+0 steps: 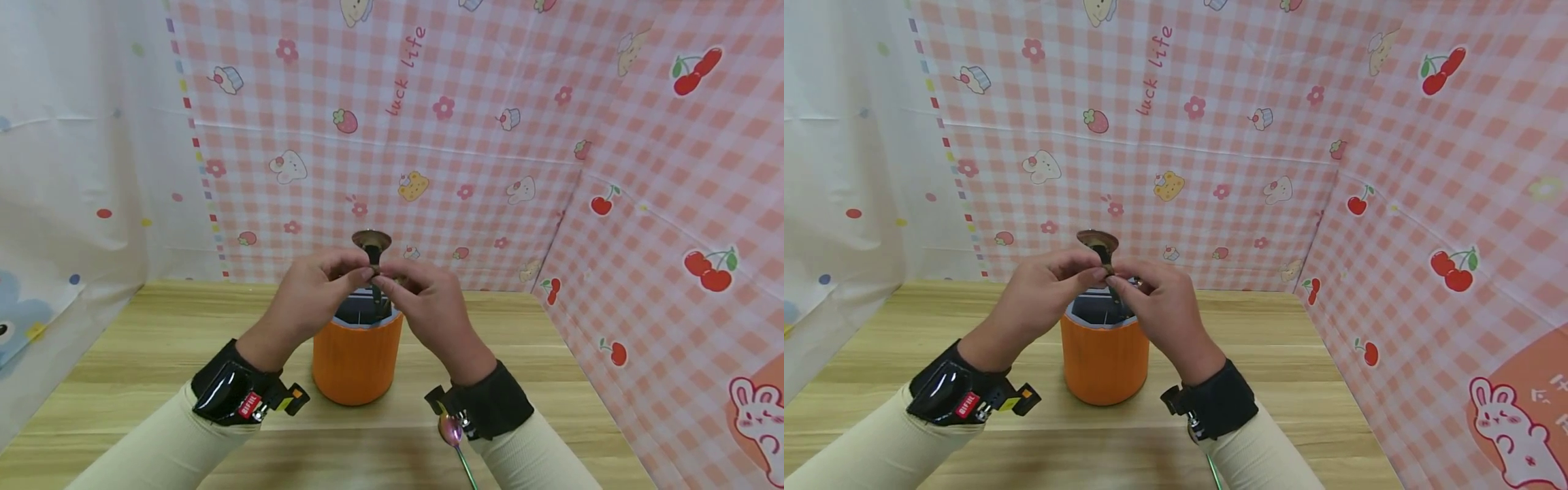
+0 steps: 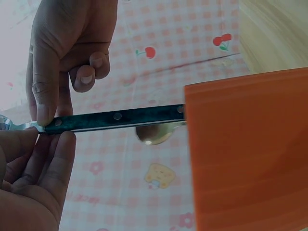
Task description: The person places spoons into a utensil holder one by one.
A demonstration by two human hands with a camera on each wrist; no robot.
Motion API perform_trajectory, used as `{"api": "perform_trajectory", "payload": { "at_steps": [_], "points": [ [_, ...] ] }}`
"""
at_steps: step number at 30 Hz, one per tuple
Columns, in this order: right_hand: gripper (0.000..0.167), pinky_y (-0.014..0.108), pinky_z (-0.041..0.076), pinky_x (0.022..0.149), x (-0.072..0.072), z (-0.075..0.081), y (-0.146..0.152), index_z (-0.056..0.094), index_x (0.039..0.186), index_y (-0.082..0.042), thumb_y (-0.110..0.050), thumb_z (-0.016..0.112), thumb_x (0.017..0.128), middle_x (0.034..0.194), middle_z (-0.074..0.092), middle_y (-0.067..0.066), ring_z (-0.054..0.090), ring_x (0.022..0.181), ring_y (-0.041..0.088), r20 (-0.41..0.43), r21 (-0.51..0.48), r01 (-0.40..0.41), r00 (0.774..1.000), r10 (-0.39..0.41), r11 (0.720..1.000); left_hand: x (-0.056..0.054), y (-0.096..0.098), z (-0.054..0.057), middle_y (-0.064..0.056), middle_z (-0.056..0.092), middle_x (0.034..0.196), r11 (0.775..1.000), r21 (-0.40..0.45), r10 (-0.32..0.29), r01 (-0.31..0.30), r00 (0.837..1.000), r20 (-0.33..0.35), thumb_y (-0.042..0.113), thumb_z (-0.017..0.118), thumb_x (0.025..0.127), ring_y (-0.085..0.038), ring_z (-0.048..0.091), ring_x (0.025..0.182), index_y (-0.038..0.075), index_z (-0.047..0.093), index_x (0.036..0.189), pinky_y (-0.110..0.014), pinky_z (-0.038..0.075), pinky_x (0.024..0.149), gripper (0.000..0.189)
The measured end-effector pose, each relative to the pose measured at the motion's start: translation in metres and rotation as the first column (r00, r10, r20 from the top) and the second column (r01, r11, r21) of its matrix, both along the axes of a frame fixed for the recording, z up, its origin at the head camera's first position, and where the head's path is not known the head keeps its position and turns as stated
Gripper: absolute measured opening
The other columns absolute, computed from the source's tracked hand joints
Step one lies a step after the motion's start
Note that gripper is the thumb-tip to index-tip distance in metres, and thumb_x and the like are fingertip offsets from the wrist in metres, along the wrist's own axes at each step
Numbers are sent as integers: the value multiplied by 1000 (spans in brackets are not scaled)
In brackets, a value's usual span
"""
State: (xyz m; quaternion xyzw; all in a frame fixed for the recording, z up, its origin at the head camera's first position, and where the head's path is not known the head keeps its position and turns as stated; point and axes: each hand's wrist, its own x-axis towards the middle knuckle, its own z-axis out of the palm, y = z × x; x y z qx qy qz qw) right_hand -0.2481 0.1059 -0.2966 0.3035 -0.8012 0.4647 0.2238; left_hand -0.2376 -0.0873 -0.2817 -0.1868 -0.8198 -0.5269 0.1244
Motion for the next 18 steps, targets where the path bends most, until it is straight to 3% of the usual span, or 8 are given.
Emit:
{"api": "perform_trajectory", "payload": {
  "at_steps": [6, 12, 18],
  "points": [
    [21, 26, 48, 54, -6, -13, 6, 77, 115, -14, -19, 73, 95, 95, 71, 0, 55, 58, 13, 97, 25, 56, 994, -58, 998, -12, 5, -14, -2, 68, 108, 999, 7, -44, 44, 999, 14, 21, 68, 98, -21, 67, 107, 11, 74, 105, -44, 53, 96, 13],
    [16, 26, 49, 55, -14, -30, 8, 76, 110, -15, -21, 71, 96, 97, 73, -1, 58, 59, 12, 173, 80, 85, 980, -97, 993, -24, 7, -30, -7, 70, 113, 995, 11, -102, 101, 989, 105, 17, 65, 100, -22, 71, 98, 8, 75, 109, -44, 55, 93, 16],
    [16, 27, 50, 55, -19, -45, 11, 76, 110, -15, -23, 72, 96, 95, 73, -4, 60, 61, 11, 228, 128, 97, 966, -125, 987, -33, 11, -42, -6, 71, 112, 994, -71, -74, 85, 986, 149, 18, 65, 101, -20, 68, 98, 9, 76, 108, -41, 55, 88, 16]
  ]
}}
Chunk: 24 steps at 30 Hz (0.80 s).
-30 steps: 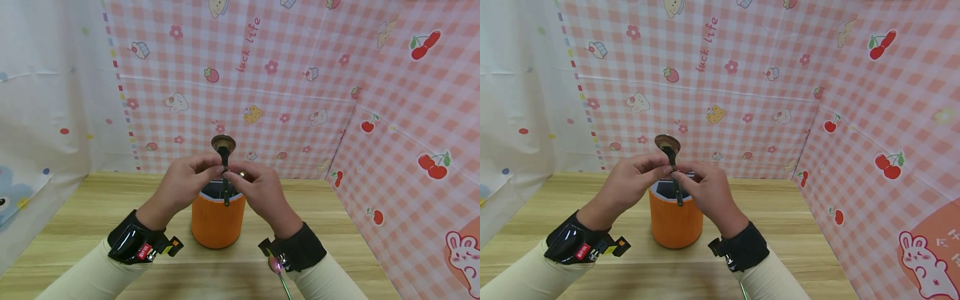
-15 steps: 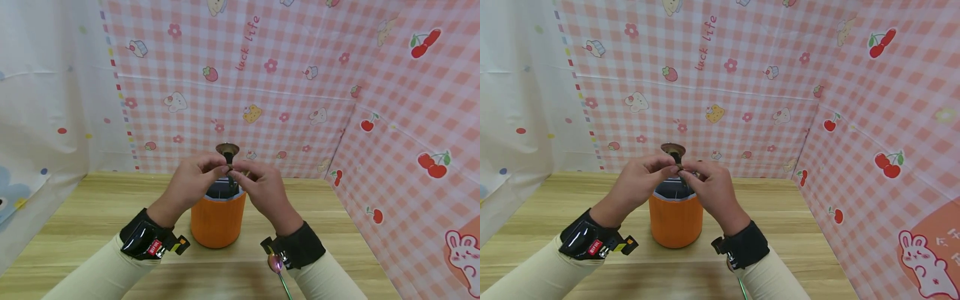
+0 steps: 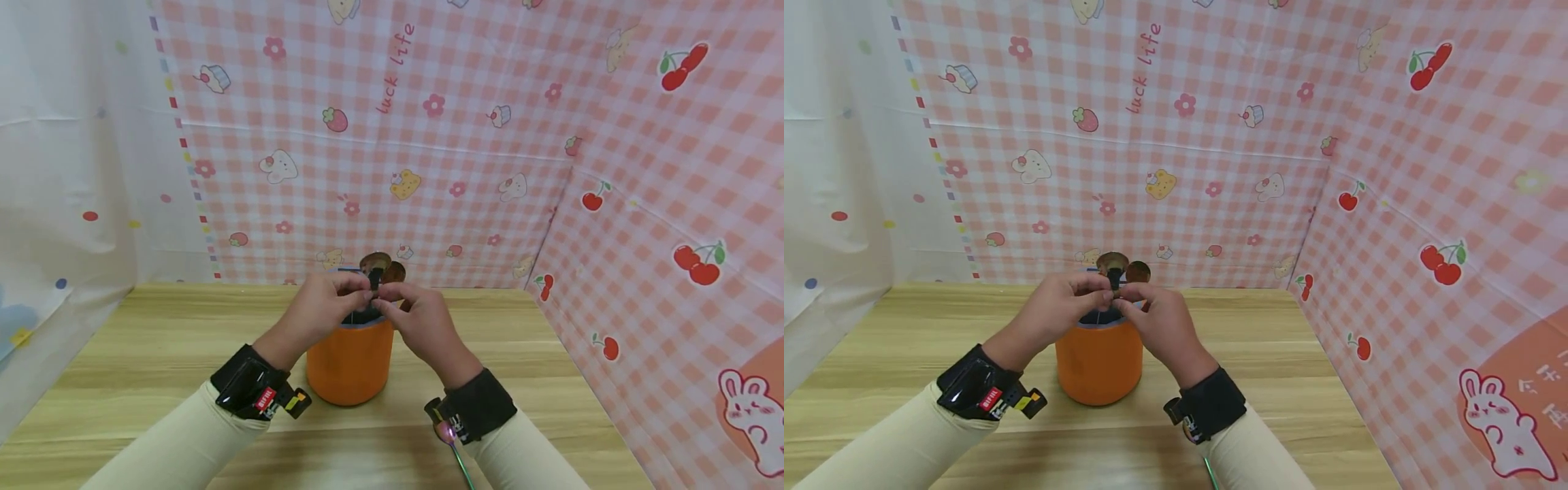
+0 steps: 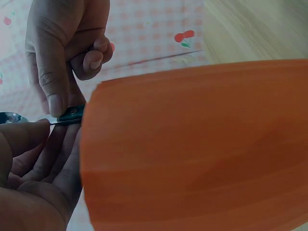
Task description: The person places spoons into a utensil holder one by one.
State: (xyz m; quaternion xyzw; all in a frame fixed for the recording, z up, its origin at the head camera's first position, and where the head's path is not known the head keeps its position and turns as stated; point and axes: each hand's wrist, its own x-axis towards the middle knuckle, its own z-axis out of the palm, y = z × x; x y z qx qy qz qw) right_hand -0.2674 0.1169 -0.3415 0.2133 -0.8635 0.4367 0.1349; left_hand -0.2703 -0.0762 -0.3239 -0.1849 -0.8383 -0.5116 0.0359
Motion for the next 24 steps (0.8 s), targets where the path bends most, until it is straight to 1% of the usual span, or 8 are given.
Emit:
{"api": "perform_trajectory", "payload": {
  "at_steps": [3, 7, 12, 15, 17, 21, 24],
  "points": [
    [15, 26, 49, 55, -2, -5, 0, 77, 108, -15, -23, 72, 96, 93, 73, -4, 58, 61, 11, 3, 19, 4, 1000, -4, 1000, -1, 1, -3, -5, 71, 107, 1000, -26, 0, 0, 1000, 18, 17, 64, 101, -18, 67, 95, 10, 75, 104, -37, 56, 83, 14],
    [12, 26, 47, 53, -4, -8, 0, 77, 103, -15, -23, 72, 96, 90, 73, -4, 55, 59, 10, 4, 38, -3, 1000, 2, 999, -1, 2, -5, -5, 71, 107, 998, -62, -1, 4, 999, 41, 16, 64, 101, -17, 67, 93, 9, 75, 106, -33, 56, 77, 13],
    [8, 26, 46, 54, -4, -9, 1, 76, 99, -16, -22, 72, 96, 89, 72, -4, 56, 60, 13, 9, 49, -6, 1000, 6, 999, -2, 2, -5, -3, 71, 104, 992, -126, -1, 7, 999, 45, 17, 63, 101, -16, 65, 89, 11, 75, 105, -31, 55, 73, 14],
    [8, 26, 46, 56, -5, -10, 1, 75, 100, -17, -23, 72, 96, 91, 71, -4, 57, 63, 18, 16, 53, 0, 1000, 0, 999, -3, 3, -4, -2, 71, 103, 989, -145, -3, 10, 999, 49, 17, 63, 102, -16, 65, 89, 11, 76, 106, -31, 54, 73, 15],
    [9, 27, 46, 55, -5, -10, 1, 75, 102, -17, -24, 72, 96, 91, 71, -3, 57, 63, 20, 27, 52, 6, 1000, -7, 999, -3, 4, -3, -2, 72, 106, 988, -156, -1, 10, 999, 55, 18, 62, 102, -16, 65, 92, 11, 76, 109, -32, 55, 75, 16],
    [13, 29, 46, 55, -5, -10, 3, 74, 106, -19, -25, 72, 96, 95, 69, -4, 56, 64, 18, 52, 46, 33, 998, -36, 998, -2, 4, -2, -4, 71, 116, 985, -171, 12, 1, 997, 76, 19, 61, 103, -18, 66, 101, 10, 74, 118, -34, 57, 81, 22],
    [15, 30, 47, 56, -5, -10, 5, 73, 109, -19, -26, 72, 96, 99, 69, -5, 56, 66, 16, 63, 39, 61, 996, -63, 997, -1, 3, -1, -5, 71, 120, 985, -173, 22, -7, 996, 85, 21, 61, 103, -20, 66, 105, 11, 74, 120, -36, 57, 82, 24]
  ]
}}
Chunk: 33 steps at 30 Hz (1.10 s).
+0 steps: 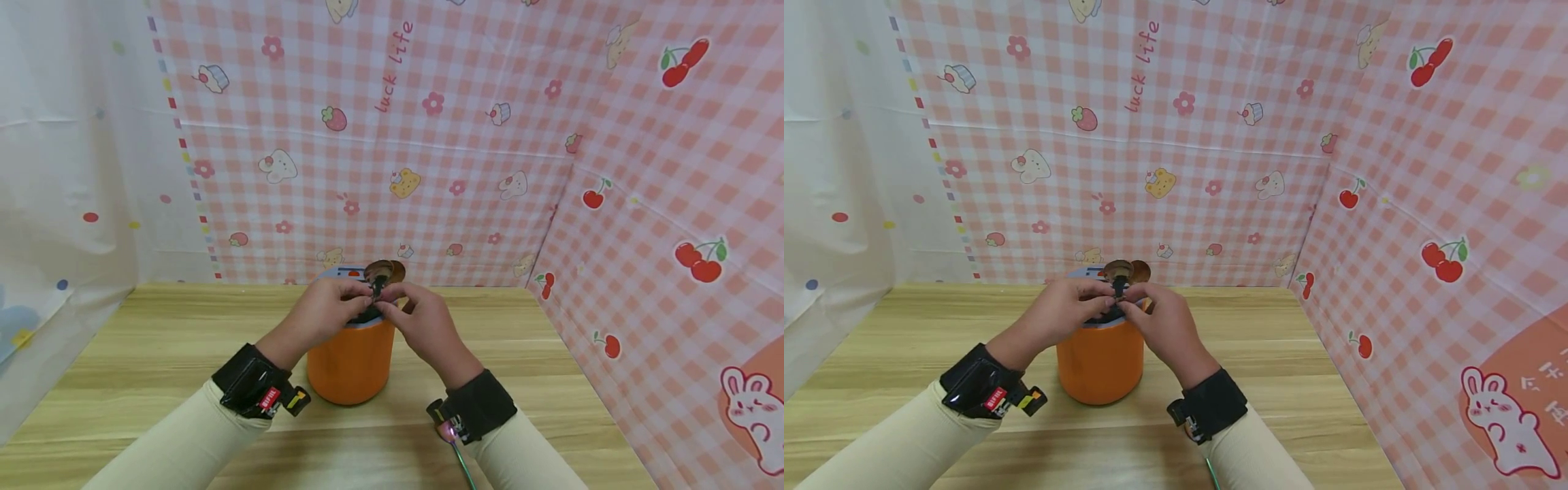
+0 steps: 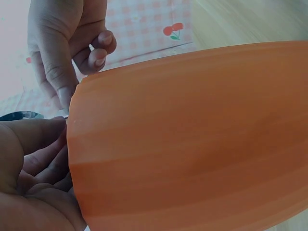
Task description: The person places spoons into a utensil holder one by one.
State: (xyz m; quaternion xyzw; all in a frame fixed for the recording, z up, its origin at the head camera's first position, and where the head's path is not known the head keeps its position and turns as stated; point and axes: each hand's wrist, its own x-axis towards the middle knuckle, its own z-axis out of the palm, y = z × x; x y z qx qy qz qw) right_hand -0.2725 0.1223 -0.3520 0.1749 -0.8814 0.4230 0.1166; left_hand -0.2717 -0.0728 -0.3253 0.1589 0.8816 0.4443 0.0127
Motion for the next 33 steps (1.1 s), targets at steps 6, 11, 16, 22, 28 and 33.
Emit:
{"api": "perform_trajectory", "payload": {
  "at_steps": [6, 11, 16, 22, 28, 33],
  "points": [
    [21, 32, 49, 59, 0, -3, 5, 70, 114, -14, -25, 73, 96, 99, 68, -1, 56, 71, 20, 13, -3, 39, 999, -39, 999, 3, -3, 1, -4, 70, 117, 1000, -11, 16, -16, 1000, -12, 23, 62, 102, -22, 66, 106, 13, 75, 116, -39, 56, 83, 21],
    [25, 33, 50, 61, 0, -4, 7, 70, 117, -14, -25, 73, 95, 99, 68, -1, 56, 74, 21, 27, -5, 64, 998, -64, 998, 6, -4, 3, -4, 70, 116, 1000, 6, 31, -31, 1000, -7, 25, 63, 102, -22, 65, 106, 14, 75, 113, -40, 55, 85, 20],
    [21, 32, 49, 60, 4, -4, 9, 72, 112, -14, -25, 74, 95, 94, 68, -2, 55, 70, 18, 16, 9, 70, 997, -71, 997, 13, 0, 6, -3, 71, 112, 999, 47, 24, -23, 999, -30, 24, 66, 100, -21, 66, 105, 12, 75, 111, -40, 56, 87, 18],
    [16, 31, 47, 55, 17, -6, 19, 72, 106, -14, -24, 74, 95, 90, 65, -6, 53, 60, 15, 55, 83, 39, 998, -44, 996, 27, 10, 10, 0, 72, 105, 995, 96, -32, 38, 997, -71, 19, 71, 97, -17, 67, 98, 12, 75, 108, -36, 56, 85, 14],
    [11, 28, 45, 54, 29, -17, 31, 71, 101, -16, -24, 74, 94, 87, 65, -8, 51, 58, 12, 104, 148, 14, 994, -29, 989, 35, 23, -2, 2, 72, 97, 985, 58, -157, 162, 985, -75, 18, 70, 97, -14, 66, 94, 11, 75, 106, -36, 55, 86, 12],
    [6, 27, 44, 52, 39, -27, 43, 72, 98, -20, -24, 73, 95, 87, 66, -9, 51, 57, 12, 160, 202, -17, 987, -16, 979, 38, 35, -26, 5, 70, 91, 971, 14, -239, 239, 971, -2, 18, 69, 98, -10, 63, 86, 11, 74, 103, -31, 54, 80, 10]
  ]
}}
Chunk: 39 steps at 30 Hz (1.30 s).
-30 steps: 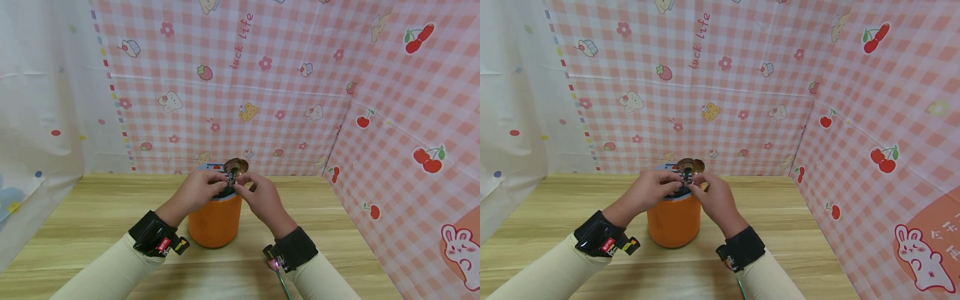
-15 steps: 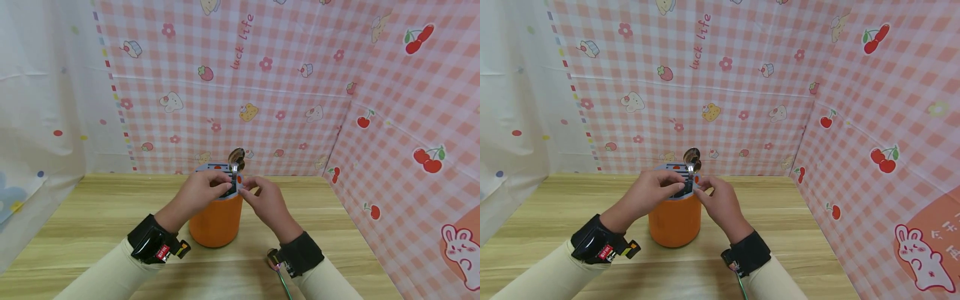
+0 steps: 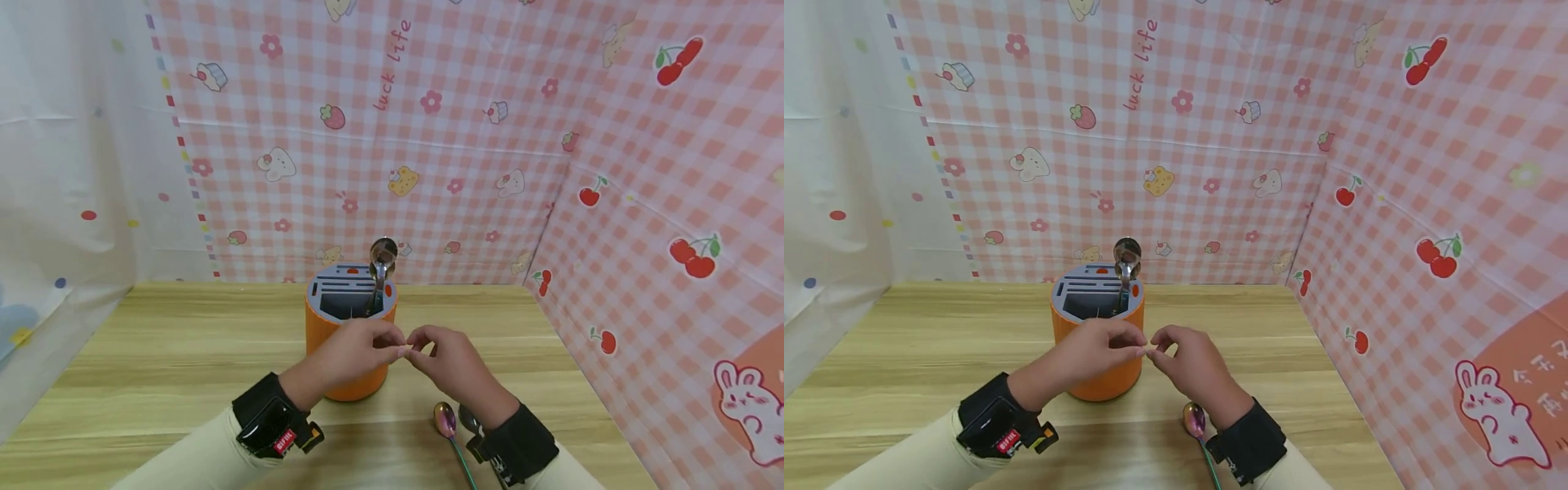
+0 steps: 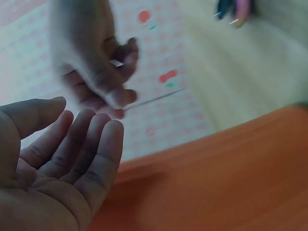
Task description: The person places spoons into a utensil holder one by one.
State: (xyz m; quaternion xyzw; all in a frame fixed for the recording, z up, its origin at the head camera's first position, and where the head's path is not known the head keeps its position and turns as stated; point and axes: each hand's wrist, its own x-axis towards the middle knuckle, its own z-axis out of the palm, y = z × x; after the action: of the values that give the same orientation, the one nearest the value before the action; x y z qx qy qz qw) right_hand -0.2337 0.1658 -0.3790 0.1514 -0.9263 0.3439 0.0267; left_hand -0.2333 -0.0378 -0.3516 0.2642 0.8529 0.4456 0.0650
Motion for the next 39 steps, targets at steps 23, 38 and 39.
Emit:
{"api": "perform_trajectory", "payload": {
  "at_steps": [23, 38, 39],
  "points": [
    [6, 23, 38, 52, 38, -55, 49, 72, 94, -20, -26, 72, 95, 78, 60, -13, 43, 53, 3, 163, 95, -123, 981, 106, 988, 13, 49, -75, 10, 68, 77, 988, -106, -99, 108, 991, 89, 15, 77, 89, -1, 54, 70, 13, 74, 89, -21, 46, 64, 4],
    [12, 26, 38, 53, 63, -90, 82, 67, 83, -25, -26, 78, 89, 76, 60, -18, 45, 59, 2, 138, 228, -51, 990, 20, 972, 28, 63, -103, 14, 61, 73, 968, -167, -165, 188, 976, 142, 15, 76, 89, 1, 51, 68, 16, 73, 83, -19, 45, 66, 7],
    [12, 26, 39, 55, 65, -92, 83, 67, 83, -25, -26, 78, 89, 76, 60, -18, 45, 61, 1, 134, 230, -46, 991, 16, 972, 29, 65, -105, 15, 61, 73, 966, -171, -168, 192, 975, 147, 15, 76, 89, 1, 51, 68, 16, 73, 82, -18, 45, 66, 7]
  ]
}}
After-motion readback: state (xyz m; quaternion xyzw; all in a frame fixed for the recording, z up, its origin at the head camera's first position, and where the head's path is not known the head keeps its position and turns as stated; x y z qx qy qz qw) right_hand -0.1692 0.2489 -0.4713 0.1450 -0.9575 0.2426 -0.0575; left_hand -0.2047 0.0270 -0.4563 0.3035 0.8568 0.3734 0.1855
